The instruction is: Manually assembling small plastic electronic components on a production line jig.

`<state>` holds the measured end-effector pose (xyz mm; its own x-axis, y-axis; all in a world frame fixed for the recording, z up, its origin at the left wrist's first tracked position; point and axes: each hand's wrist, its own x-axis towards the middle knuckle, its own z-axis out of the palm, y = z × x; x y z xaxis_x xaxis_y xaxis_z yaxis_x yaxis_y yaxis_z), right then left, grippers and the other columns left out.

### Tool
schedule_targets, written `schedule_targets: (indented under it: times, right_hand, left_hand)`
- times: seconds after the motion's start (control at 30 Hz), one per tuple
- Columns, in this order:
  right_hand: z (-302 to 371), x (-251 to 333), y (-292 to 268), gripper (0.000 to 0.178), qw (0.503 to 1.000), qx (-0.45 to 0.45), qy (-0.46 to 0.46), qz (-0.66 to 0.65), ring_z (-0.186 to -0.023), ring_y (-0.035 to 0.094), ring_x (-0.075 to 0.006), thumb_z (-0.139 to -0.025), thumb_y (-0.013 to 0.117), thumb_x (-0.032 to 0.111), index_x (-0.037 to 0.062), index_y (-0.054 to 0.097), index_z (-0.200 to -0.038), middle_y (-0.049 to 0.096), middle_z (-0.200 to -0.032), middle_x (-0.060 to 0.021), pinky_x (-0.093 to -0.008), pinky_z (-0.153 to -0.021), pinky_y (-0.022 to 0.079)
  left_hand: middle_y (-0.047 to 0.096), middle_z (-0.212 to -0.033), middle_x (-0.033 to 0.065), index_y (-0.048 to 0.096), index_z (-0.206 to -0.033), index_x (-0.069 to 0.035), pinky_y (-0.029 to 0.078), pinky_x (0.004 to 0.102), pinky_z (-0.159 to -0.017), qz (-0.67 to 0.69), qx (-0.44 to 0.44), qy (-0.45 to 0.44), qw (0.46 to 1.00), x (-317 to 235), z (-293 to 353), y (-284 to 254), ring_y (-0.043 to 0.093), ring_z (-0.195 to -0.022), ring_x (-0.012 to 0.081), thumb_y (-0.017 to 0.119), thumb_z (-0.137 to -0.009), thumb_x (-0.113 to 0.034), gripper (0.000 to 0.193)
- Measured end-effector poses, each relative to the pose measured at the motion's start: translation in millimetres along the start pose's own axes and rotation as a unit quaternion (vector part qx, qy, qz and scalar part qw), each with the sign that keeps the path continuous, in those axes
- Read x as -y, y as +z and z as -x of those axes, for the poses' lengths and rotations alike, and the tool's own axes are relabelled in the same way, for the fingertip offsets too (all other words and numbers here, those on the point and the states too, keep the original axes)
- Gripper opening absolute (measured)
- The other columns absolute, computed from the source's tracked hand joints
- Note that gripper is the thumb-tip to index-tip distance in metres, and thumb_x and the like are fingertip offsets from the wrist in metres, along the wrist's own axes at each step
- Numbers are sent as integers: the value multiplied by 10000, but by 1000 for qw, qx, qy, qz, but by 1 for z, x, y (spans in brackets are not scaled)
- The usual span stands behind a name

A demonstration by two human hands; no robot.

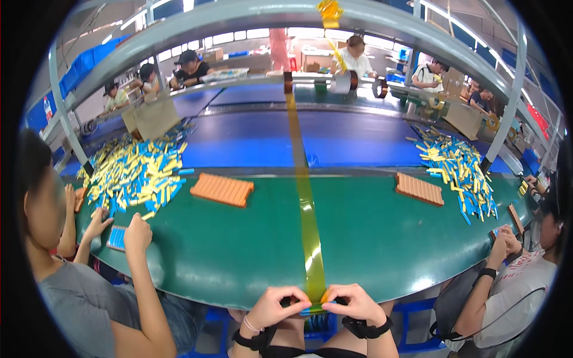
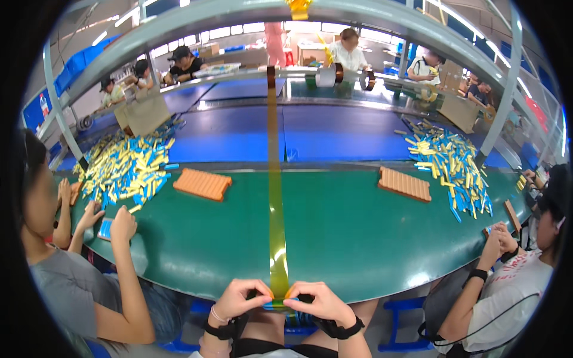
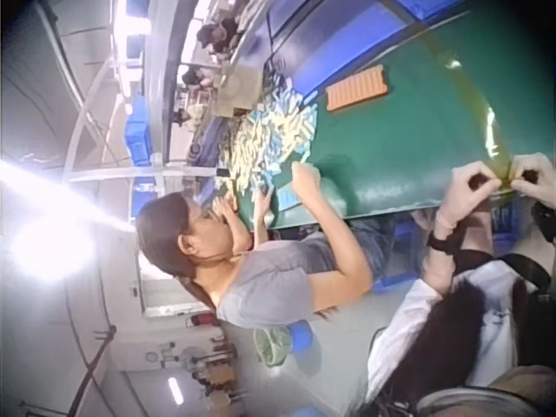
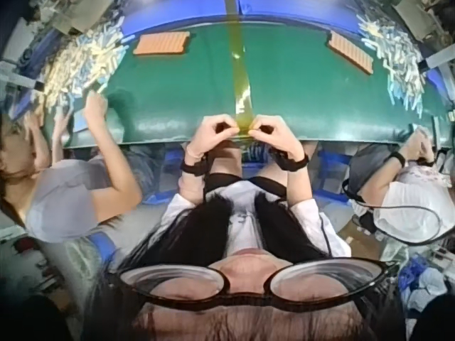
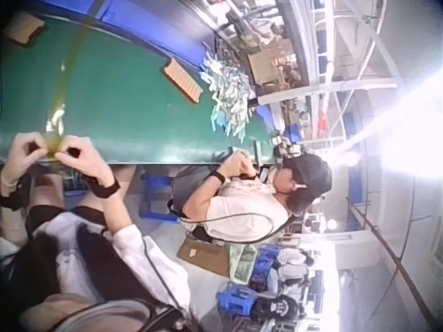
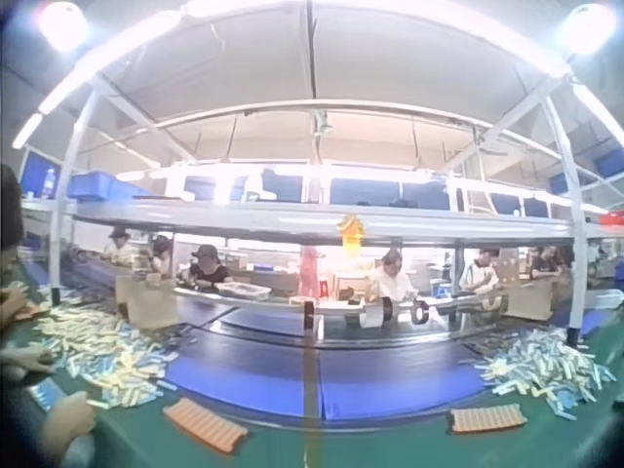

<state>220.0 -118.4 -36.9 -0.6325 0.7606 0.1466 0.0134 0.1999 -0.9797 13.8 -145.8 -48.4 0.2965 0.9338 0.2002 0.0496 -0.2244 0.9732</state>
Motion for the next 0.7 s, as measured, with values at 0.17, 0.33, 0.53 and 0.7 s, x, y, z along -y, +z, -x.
schedule_targets:
  times: [0.17, 0.33, 0.53, 0.7]
  right_hand:
    - [-4, 0, -1, 73, 1000, 5, -4, -9, -642, 497, -134, -728, 619, 1, -23, 560, -691, 565, -704, -80, -239, -569, 364]
    - [-5, -1, 3, 78, 999, -2, -42, 13, -645, 516, -170, -710, 633, 2, -18, 562, -684, 572, -702, -92, -261, -580, 392]
    - [-4, 2, 2, 87, 999, 18, -33, 18, -646, 524, -186, -696, 645, 5, -25, 567, -674, 577, -699, -100, -274, -593, 409]
    - [-4, 0, 0, 80, 999, 25, -37, 19, -654, 533, -173, -708, 642, 33, -17, 581, -720, 580, -713, -80, -261, -604, 423]
  left_hand:
    - [586, -665, 19, 608, -745, -33, 368, 210, -496, -50, 22, 40, 998, -6, -5, -1, 453, -530, 89, 667, -722, -126, 113]
    - [554, -646, 24, 588, -729, -17, 344, 225, -477, -92, 38, 15, 995, -7, -2, 1, 444, -538, 102, 669, -717, -138, 146]
    - [545, -644, 35, 583, -725, -5, 346, 223, -473, -54, 75, 4, 996, -8, -2, -2, 447, -536, 111, 640, -740, -125, 134]
    - [566, -677, 58, 585, -725, 0, 379, 237, -505, -31, 74, 9, 997, -10, -2, -2, 493, -568, 136, 630, -746, -111, 122]
